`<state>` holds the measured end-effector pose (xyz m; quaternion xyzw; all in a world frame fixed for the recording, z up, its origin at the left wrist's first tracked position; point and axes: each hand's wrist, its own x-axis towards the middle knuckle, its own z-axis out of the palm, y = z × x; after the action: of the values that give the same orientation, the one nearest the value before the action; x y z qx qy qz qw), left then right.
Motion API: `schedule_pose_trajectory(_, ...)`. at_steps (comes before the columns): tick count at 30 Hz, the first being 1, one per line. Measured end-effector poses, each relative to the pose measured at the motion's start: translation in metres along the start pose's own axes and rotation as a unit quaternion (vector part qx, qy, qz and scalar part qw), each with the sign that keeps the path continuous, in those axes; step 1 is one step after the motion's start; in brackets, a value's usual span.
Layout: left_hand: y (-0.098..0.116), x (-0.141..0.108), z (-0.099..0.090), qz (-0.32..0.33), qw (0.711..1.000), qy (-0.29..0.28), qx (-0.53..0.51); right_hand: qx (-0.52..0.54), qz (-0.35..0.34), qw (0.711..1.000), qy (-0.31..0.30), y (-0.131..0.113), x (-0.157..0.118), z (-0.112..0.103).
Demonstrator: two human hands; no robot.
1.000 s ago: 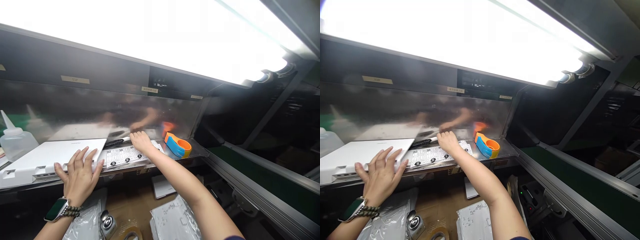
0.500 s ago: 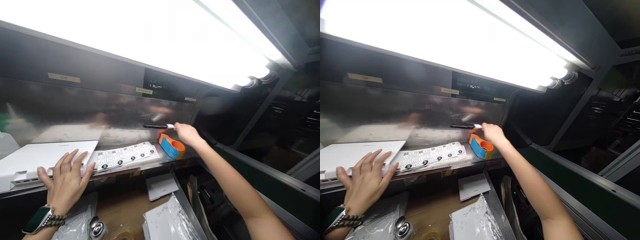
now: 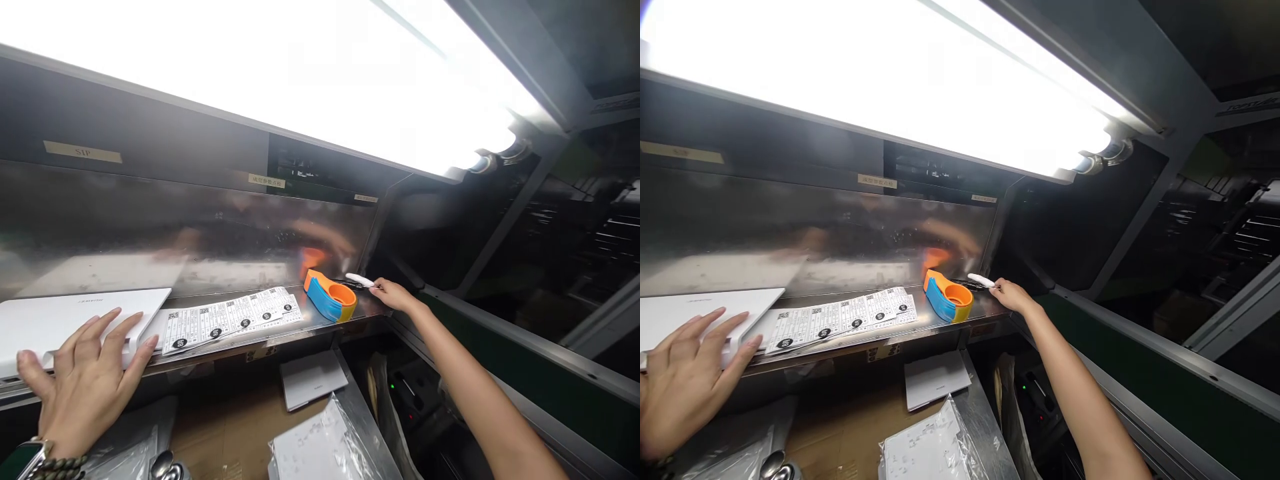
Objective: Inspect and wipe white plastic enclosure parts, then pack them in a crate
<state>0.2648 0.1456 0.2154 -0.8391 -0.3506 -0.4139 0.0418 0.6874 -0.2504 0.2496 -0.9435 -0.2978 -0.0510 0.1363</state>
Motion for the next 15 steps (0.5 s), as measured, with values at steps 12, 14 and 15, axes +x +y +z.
schedule_pose_trajectory(12, -0.002, 0.002, -0.002, 0.02, 1.0, 0.003, -0.017, 0.007, -0.107, 0.991, 0.085, -0.037, 0.022, 0.037)
schedule_pose_trajectory(14, -0.003, 0.003, -0.002, 0.018, 1.0, -0.003, -0.015, -0.001, -0.093, 0.99, 0.107, -0.032, 0.022, 0.035)
schedule_pose_trajectory(15, -0.003, 0.003, -0.002, 0.02, 1.0, -0.007, -0.014, -0.006, -0.085, 0.99, 0.112, -0.029, 0.022, 0.034)
